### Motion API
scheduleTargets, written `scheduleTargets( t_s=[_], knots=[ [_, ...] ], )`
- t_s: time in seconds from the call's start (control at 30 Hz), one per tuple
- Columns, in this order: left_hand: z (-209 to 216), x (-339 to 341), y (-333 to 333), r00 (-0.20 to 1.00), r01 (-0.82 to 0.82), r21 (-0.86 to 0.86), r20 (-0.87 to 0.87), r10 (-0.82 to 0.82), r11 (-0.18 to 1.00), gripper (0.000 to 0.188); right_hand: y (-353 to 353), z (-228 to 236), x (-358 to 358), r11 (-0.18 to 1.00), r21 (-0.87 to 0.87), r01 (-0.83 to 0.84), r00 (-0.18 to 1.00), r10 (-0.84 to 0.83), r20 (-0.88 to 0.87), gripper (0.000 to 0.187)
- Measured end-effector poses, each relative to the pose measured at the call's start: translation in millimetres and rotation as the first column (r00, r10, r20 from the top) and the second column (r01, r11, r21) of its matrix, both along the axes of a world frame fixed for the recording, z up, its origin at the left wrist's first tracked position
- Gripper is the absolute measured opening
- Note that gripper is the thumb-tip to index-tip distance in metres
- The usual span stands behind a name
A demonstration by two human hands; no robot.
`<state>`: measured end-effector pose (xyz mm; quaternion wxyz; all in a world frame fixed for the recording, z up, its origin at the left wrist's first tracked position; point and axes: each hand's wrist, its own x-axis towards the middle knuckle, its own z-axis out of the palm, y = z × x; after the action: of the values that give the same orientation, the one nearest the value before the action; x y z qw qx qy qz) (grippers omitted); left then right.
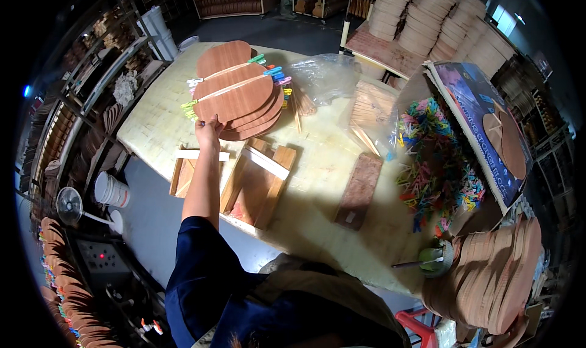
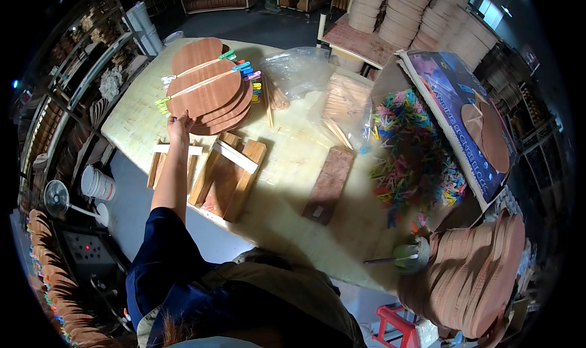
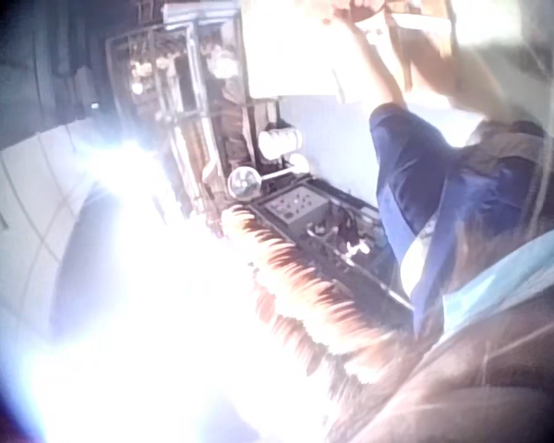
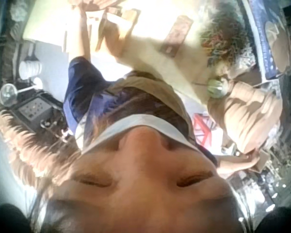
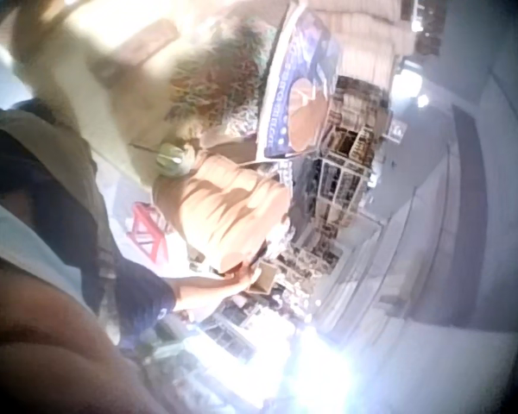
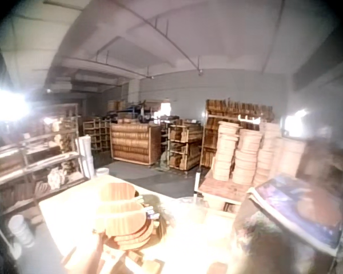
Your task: The person assembles craft kits by placing a wooden stick onto a circular wooden base and securing it with a colorful plastic clip. The person repeatedly picks up a base, aligns the stick, and fastens the clip, then stacks the finished units on the table.
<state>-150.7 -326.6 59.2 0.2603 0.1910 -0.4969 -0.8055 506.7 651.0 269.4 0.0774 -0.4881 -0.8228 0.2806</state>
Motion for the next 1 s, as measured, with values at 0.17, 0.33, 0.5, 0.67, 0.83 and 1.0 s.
scheduleTargets(
  t_s=[0.17, 0.33, 0.5, 0.67, 0.83, 1.0],
  knots=[
    [11.9, -20.2, 4.4, 0.997, -0.017, -0.022, -0.074, 0.015, 1.0, 0.02, 7.2, 7.9, 9.9, 1.0, 0.02, -0.019, 1.0, 0.019, -0.01, 0.056],
    [-2.5, -9.8, 7.9, 0.997, -0.057, -0.077, -0.051, 0.053, 0.995, 0.021, 21.6, 10.3, 26.4, 0.998, 0.031, -0.045, 0.998, 0.046, -0.033, 0.057],
    [-5.3, 1.5, 8.2, 0.997, -0.083, -0.097, -0.013, 0.082, 0.992, 0.03, 38.7, -0.2, 34.0, 0.992, -0.014, -0.125, 0.974, 0.12, -0.194, 0.058],
    [10.2, 30.0, 37.8, 0.932, -0.312, -0.451, 0.025, 0.362, 0.836, 0.051, 45.2, -0.5, 38.1, 0.994, -0.004, -0.112, 0.954, 0.106, -0.282, 0.057],
    [12.1, 79.8, 124.2, 0.98, -0.197, -0.687, -0.148, 0.13, 0.7, 0.059, 9.0, -7.7, 10.6, 0.999, -0.034, -0.016, 0.94, 0.004, -0.341, 0.05],
    [51.7, 164.5, 297.7, 0.709, 0.166, -0.94, -0.096, -0.699, 0.298, 0.05, -71.4, 12.2, -24.3, 0.969, -0.23, -0.091, 0.857, -0.042, -0.513, 0.054]
  ],
)
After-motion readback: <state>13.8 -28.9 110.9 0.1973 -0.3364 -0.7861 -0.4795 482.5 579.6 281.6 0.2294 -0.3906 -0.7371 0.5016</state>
